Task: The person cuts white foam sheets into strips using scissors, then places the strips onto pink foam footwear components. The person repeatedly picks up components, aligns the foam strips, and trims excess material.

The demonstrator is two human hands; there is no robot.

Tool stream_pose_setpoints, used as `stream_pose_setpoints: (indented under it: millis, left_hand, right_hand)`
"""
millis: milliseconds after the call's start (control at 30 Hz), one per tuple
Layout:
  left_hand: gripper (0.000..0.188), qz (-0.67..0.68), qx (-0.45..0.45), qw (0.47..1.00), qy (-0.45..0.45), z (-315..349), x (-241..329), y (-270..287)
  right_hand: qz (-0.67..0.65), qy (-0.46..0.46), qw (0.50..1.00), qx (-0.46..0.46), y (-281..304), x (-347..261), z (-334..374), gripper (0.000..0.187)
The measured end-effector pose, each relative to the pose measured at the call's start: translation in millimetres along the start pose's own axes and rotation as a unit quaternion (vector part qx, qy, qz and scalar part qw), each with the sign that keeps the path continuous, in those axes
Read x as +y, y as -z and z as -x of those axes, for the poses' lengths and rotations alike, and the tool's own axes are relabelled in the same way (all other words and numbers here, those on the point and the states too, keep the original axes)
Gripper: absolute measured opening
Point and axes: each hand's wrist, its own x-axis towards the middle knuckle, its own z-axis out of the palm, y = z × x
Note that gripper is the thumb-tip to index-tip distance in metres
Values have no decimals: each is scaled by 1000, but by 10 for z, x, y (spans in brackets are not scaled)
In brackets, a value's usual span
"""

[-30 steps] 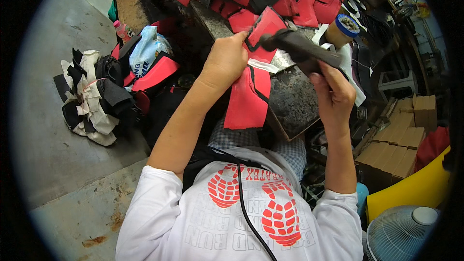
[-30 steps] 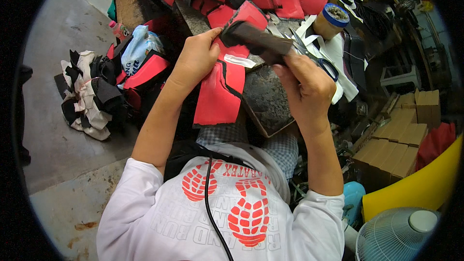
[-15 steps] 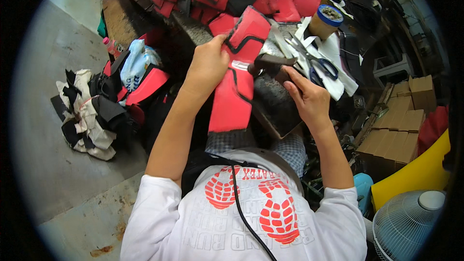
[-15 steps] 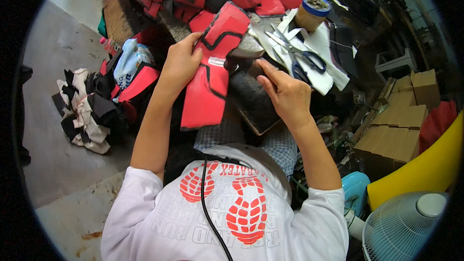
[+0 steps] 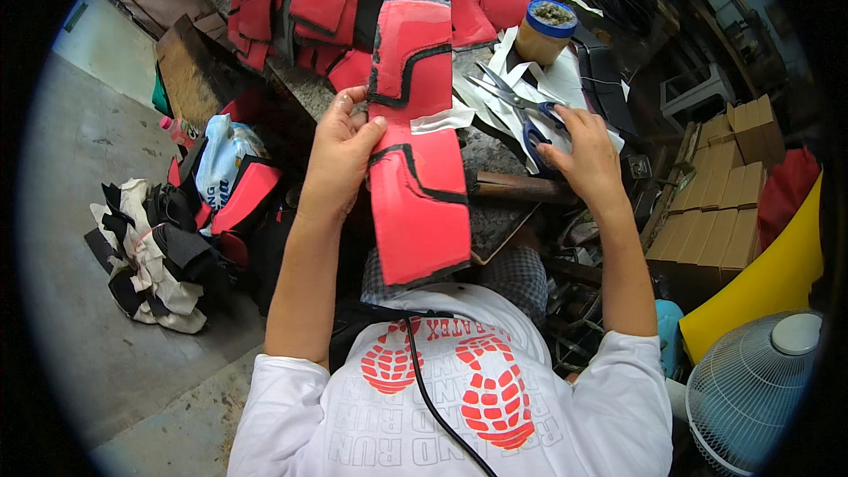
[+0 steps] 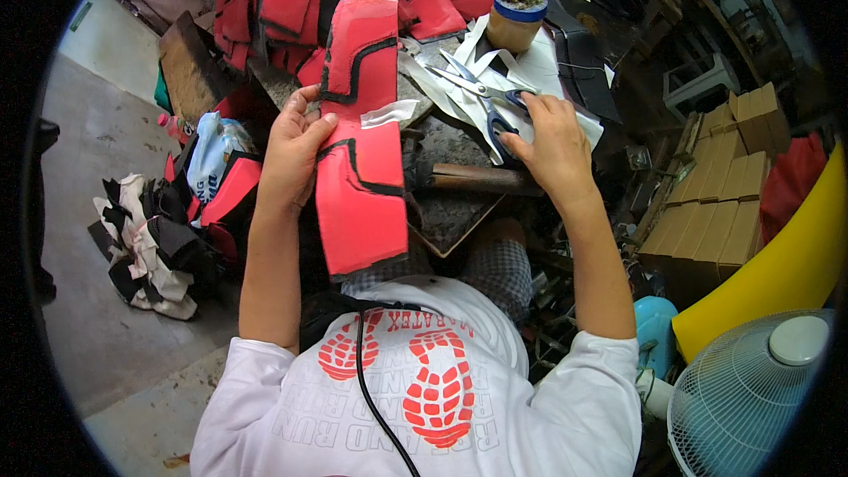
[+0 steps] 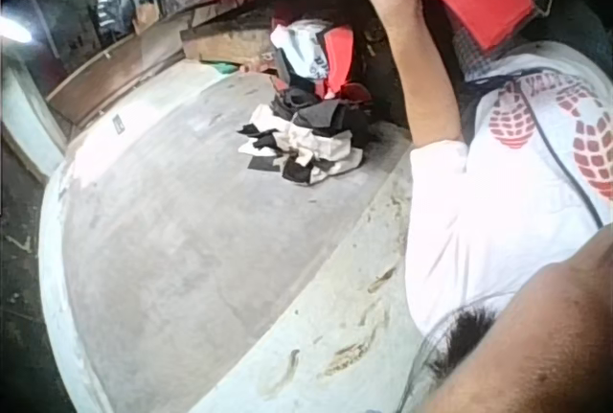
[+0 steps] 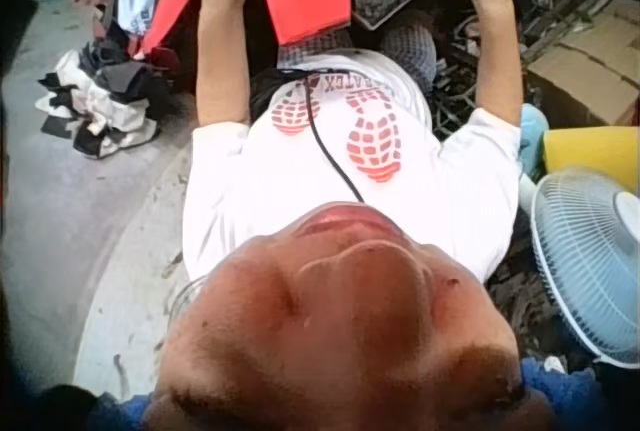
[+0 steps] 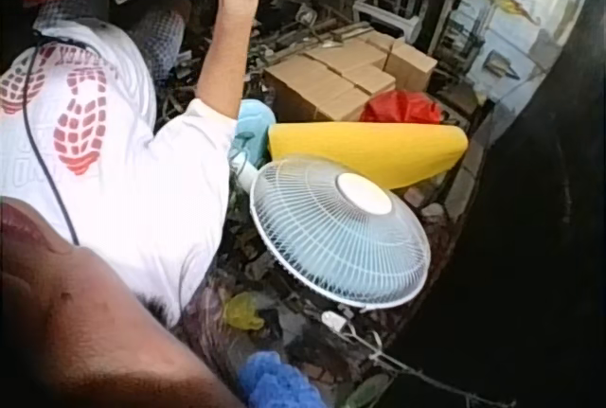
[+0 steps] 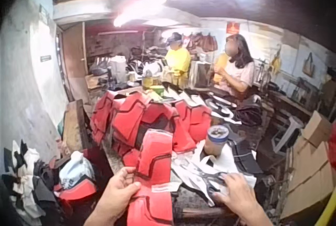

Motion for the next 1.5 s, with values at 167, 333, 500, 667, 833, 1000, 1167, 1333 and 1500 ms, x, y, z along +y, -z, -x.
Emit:
stream_pose_setpoints:
  millis: [167,333,500,667,833,1000,1167,1333,1500]
  left_hand:
    - [37,43,11,999,2,-54,-32,-144]
    - [37,33,16,999,1,-95,-1,-102]
    - [36,62,39,997,-9,-140,-8,-124]
    - [40,90,52,995,-7,-121,-39,-252]
    - [39,73,7,997,20,-43,-83,-317]
    - [35,128,48,991,-6,-55,-166,-397]
    - [35,167,80,983,-16,-46,-155,-356]
    - [39,212,4,974,74,-6,-119,-266]
    - [34,185,-48,958,213,-6,-111,-375]
  right_hand:
    - [-3,-77,986,-148,14,191,-179,44]
    - [-221,-142,954,-147,46,333,-235,39]
    - [-457,-157,863,-149,218,132,24,30]
    - [-265,-129,939,-174,327,-176,257,53]
    - [-352,-148,908,-172,263,-256,285,38]
    - [-497,-175,836,-155,186,-337,332,19]
    - [-189,-158,965,-89,130,-97,16,35]
    - [-43,-92,991,-88,24,-41,-260,38]
    - [-91,131,983,95,290,-378,-154,51]
